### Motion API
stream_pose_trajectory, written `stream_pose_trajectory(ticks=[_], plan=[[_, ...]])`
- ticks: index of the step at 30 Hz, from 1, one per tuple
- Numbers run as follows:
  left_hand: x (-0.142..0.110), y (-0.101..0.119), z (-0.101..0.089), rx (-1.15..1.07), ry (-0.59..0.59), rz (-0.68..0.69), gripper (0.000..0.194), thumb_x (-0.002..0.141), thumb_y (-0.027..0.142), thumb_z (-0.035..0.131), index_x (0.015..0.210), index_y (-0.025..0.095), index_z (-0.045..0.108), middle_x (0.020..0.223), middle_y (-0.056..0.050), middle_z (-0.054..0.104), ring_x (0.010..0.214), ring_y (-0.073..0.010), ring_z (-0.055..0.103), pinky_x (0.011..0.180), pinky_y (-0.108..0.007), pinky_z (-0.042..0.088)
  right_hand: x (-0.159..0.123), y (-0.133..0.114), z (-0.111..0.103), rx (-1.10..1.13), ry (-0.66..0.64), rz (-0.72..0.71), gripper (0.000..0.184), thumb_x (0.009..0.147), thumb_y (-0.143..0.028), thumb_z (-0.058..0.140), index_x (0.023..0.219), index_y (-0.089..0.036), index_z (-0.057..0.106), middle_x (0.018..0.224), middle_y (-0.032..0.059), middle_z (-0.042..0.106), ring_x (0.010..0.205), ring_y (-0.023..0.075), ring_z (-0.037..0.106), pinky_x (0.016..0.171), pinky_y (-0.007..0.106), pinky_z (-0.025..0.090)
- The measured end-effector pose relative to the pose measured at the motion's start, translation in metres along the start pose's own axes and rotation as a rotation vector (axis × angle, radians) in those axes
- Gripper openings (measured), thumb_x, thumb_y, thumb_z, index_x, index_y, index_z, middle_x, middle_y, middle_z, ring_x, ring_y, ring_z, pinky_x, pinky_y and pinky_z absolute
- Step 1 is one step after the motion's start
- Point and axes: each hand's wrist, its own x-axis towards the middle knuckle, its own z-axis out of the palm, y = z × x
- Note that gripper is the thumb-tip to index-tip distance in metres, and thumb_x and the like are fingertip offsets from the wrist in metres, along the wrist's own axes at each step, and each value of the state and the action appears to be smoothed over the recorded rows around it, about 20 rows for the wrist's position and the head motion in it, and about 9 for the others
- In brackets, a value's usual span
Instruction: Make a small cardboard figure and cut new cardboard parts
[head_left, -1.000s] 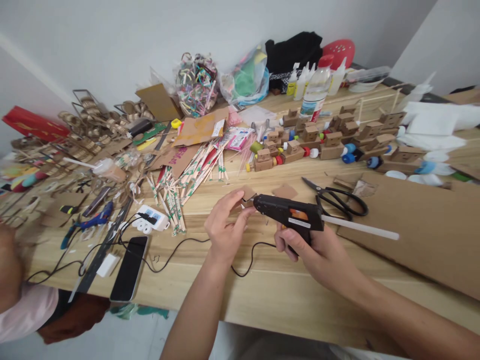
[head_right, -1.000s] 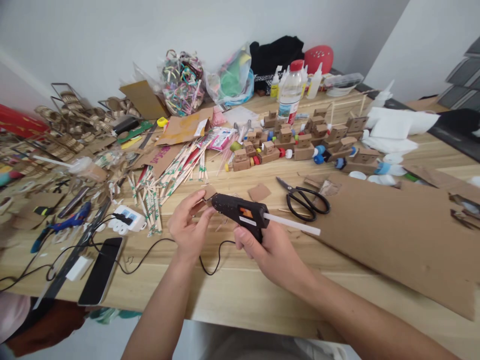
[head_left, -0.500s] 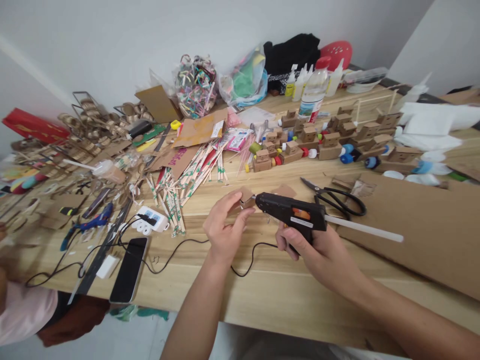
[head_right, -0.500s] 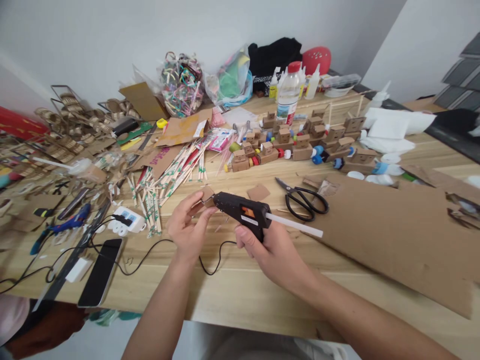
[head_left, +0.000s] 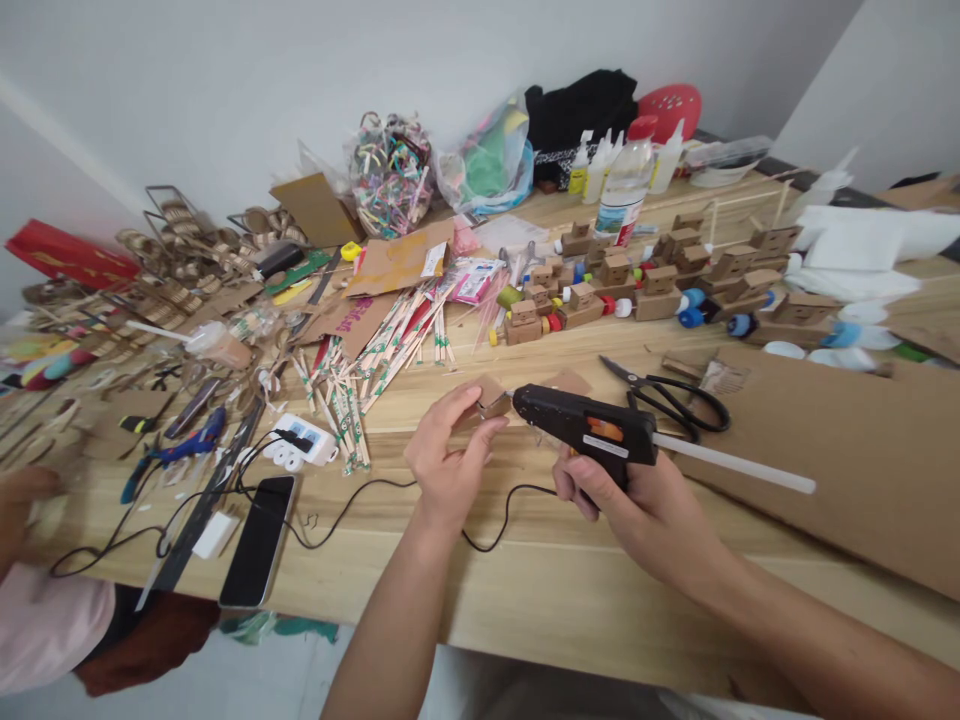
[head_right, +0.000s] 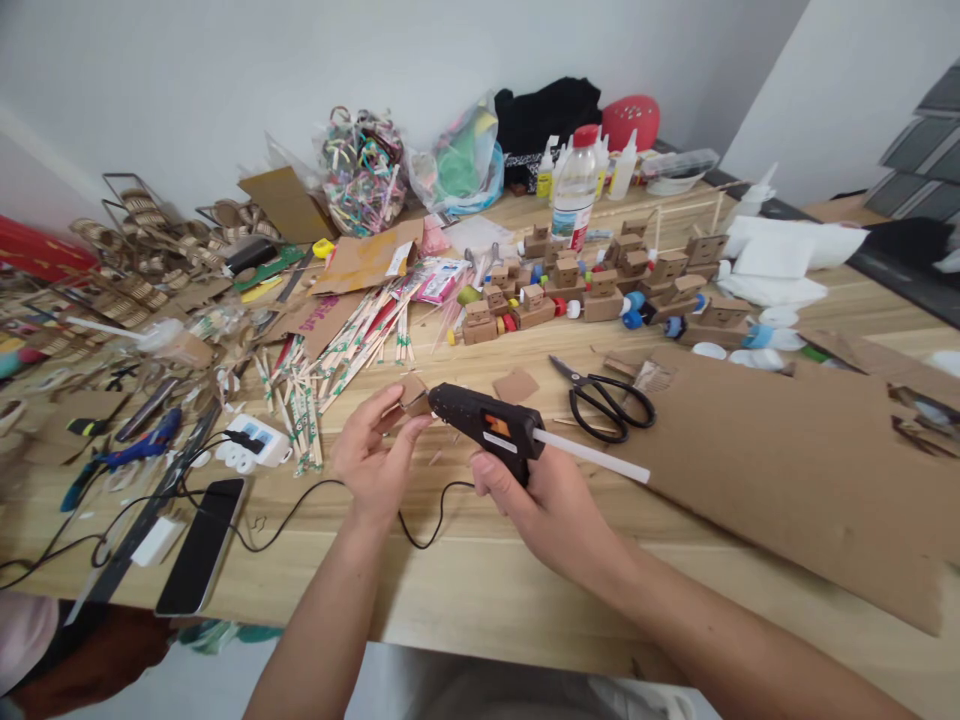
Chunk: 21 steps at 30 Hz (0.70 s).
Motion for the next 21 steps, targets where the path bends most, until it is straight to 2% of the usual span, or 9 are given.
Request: stream_pose_trajectory(ticks=[3,7,10,12,15,19,21], plan=[[-0.002,0.0,0.0,-0.031,0.01,-0.044,0.027,0.087,0.03,0.081,0.114,0.024,0.076,0.103,-0.005,0.081,0.092,-0.0183,0.08,0.077,-0.028,0.069,0.001,-0.002,0.0,0.019,0.001,0.039,0.064,0.089,-0.081,0.052,0.063,-0.022,0.057,0.054,-0.0004,0.053,0.047,0.0123,0.044,0.047,0.028,0.039],[-0.004,-0.003,0.002,-0.102,0.058,-0.204,0.03,0.085,0.039,0.083,0.109,0.022,0.077,0.101,-0.006,0.081,0.089,-0.0189,0.08,0.077,-0.029,0.069,0.004,-0.004,-0.006,0.292,-0.162,0.169,0.067,0.08,-0.088,0.058,0.066,-0.023,0.056,0.052,-0.0015,0.053,0.039,0.0103,0.039,0.04,0.028,0.03],[-0.003,-0.006,0.003,-0.138,0.078,-0.32,0.037,0.082,0.048,0.083,0.107,0.021,0.077,0.098,-0.006,0.081,0.087,-0.0195,0.08,0.078,-0.031,0.069,0.008,-0.003,-0.016,0.572,-0.282,0.25,0.058,0.079,-0.082,0.067,0.079,-0.025,0.059,0.052,-0.0036,0.056,0.033,0.0087,0.032,0.037,0.027,0.022],[-0.001,-0.007,0.004,-0.139,0.066,-0.361,0.042,0.081,0.054,0.083,0.105,0.021,0.076,0.097,-0.007,0.08,0.087,-0.0203,0.079,0.079,-0.033,0.069,0.011,-0.002,-0.023,0.679,-0.287,0.256,0.049,0.078,-0.073,0.076,0.084,-0.027,0.061,0.055,-0.0046,0.058,0.035,0.0082,0.033,0.039,0.026,0.024],[0.0,-0.006,0.005,-0.161,0.038,-0.391,0.046,0.078,0.059,0.083,0.102,0.021,0.077,0.094,-0.006,0.08,0.083,-0.019,0.079,0.077,-0.031,0.068,0.018,-0.005,-0.027,0.657,-0.178,0.195,0.045,0.071,-0.062,0.087,0.082,-0.027,0.06,0.065,-0.0037,0.062,0.042,0.0096,0.043,0.046,0.029,0.039],[-0.001,0.001,0.008,-0.205,-0.027,-0.403,0.047,0.075,0.062,0.084,0.098,0.021,0.077,0.088,-0.005,0.08,0.076,-0.0164,0.078,0.071,-0.026,0.067,0.027,-0.006,-0.024,0.386,0.052,0.087,0.043,0.068,-0.056,0.087,0.081,-0.027,0.058,0.081,0.0009,0.069,0.06,0.0156,0.058,0.058,0.034,0.053],[-0.002,0.005,0.01,-0.218,-0.061,-0.413,0.048,0.074,0.062,0.085,0.097,0.02,0.077,0.087,-0.005,0.08,0.076,-0.0171,0.078,0.069,-0.025,0.067,0.027,-0.003,-0.023,0.245,0.09,0.051,0.039,0.07,-0.054,0.085,0.082,-0.027,0.06,0.09,0.0035,0.073,0.069,0.0184,0.064,0.064,0.035,0.058]])
